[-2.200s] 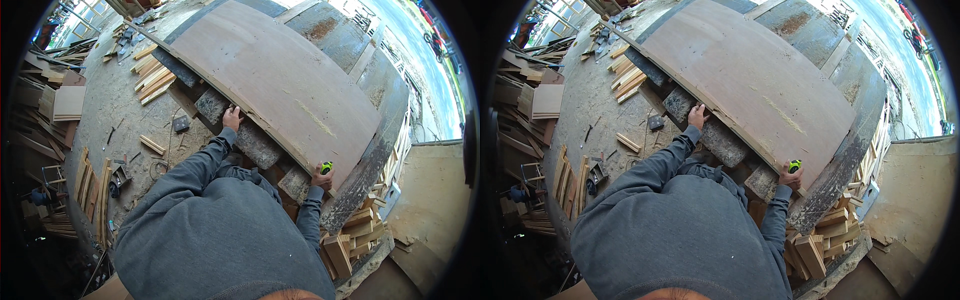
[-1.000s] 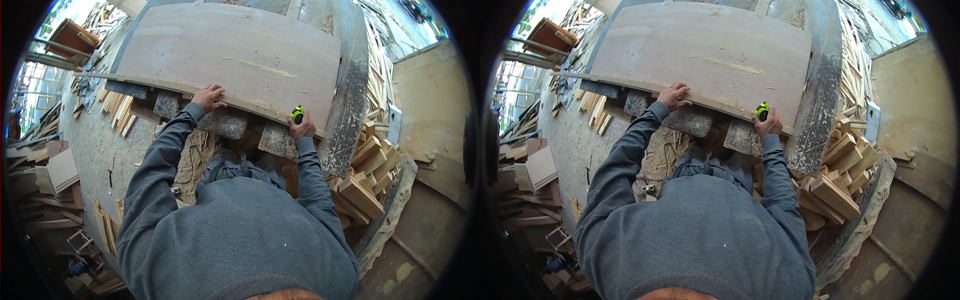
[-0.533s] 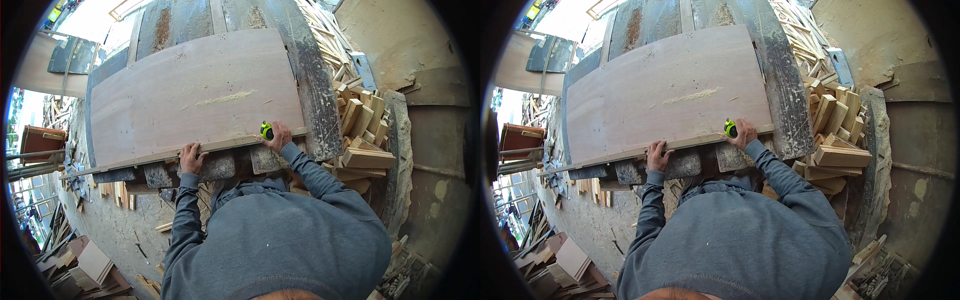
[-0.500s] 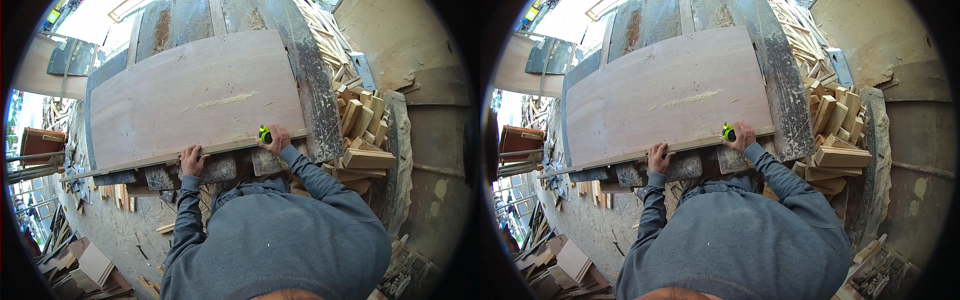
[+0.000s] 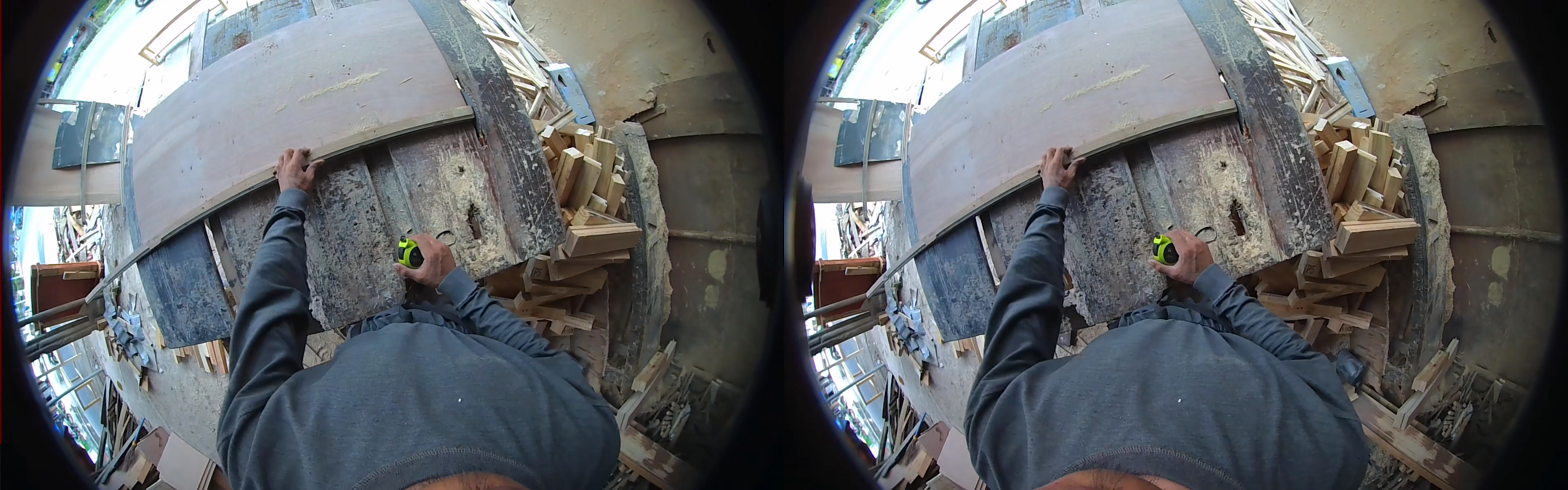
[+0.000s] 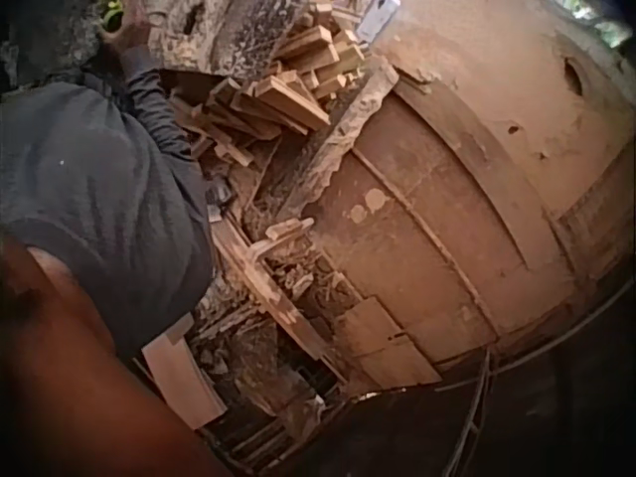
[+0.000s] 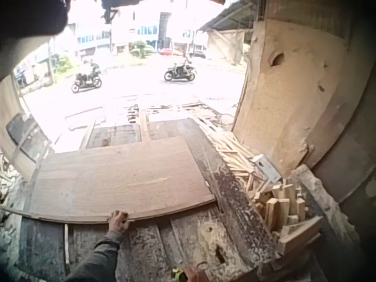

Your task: Measuring and nailing wooden blocks to a plywood board.

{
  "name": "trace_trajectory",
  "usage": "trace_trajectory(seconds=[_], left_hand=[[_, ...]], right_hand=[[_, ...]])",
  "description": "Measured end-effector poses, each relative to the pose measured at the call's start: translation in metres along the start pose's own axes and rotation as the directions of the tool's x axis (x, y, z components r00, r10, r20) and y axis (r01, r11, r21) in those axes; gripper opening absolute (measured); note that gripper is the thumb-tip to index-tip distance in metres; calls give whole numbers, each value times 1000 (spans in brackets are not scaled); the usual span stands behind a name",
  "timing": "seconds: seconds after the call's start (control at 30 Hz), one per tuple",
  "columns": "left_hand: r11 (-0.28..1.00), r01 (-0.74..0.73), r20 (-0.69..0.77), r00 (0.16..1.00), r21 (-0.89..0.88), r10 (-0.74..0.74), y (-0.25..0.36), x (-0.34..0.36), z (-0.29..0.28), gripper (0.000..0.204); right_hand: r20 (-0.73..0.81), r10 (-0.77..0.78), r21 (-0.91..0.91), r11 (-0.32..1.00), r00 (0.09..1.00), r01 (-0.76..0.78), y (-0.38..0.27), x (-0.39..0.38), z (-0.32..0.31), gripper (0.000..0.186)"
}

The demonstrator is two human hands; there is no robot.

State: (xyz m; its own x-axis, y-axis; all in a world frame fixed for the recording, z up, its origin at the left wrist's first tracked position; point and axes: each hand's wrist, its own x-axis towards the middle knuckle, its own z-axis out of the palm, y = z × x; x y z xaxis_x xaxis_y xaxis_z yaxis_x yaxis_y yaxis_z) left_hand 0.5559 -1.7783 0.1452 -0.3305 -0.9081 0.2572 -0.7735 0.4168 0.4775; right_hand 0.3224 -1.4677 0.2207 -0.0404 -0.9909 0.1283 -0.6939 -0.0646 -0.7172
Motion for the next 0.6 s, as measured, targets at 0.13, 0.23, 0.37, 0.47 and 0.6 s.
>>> trace_trajectory(seconds=[0.13, 0.23, 0.37, 0.47, 0.6], left_hand=[[1000, -2, 42, 999, 22, 1, -7, 14, 7, 48], [1000, 17, 53, 998, 6, -18, -5, 19, 3, 49], [1000, 19, -61, 998, -7, -20, 13, 1, -8, 57], [873, 38, -210, 964, -486, -160, 59, -53, -30, 59], [-190, 565, 596, 768, -803, -234, 147, -194, -68, 46]], right_hand=[[-24, 213, 2, 977, 977, -213, -9, -16, 3, 68], [-8, 323, 17, 946, 947, -322, -23, -24, 12, 68], [-42, 173, 12, 985, 984, -172, -41, -32, 26, 65], [-137, 58, -13, 998, 989, -60, -51, -40, 33, 59], [192, 203, 153, 960, 960, -233, -33, -43, 37, 57]])
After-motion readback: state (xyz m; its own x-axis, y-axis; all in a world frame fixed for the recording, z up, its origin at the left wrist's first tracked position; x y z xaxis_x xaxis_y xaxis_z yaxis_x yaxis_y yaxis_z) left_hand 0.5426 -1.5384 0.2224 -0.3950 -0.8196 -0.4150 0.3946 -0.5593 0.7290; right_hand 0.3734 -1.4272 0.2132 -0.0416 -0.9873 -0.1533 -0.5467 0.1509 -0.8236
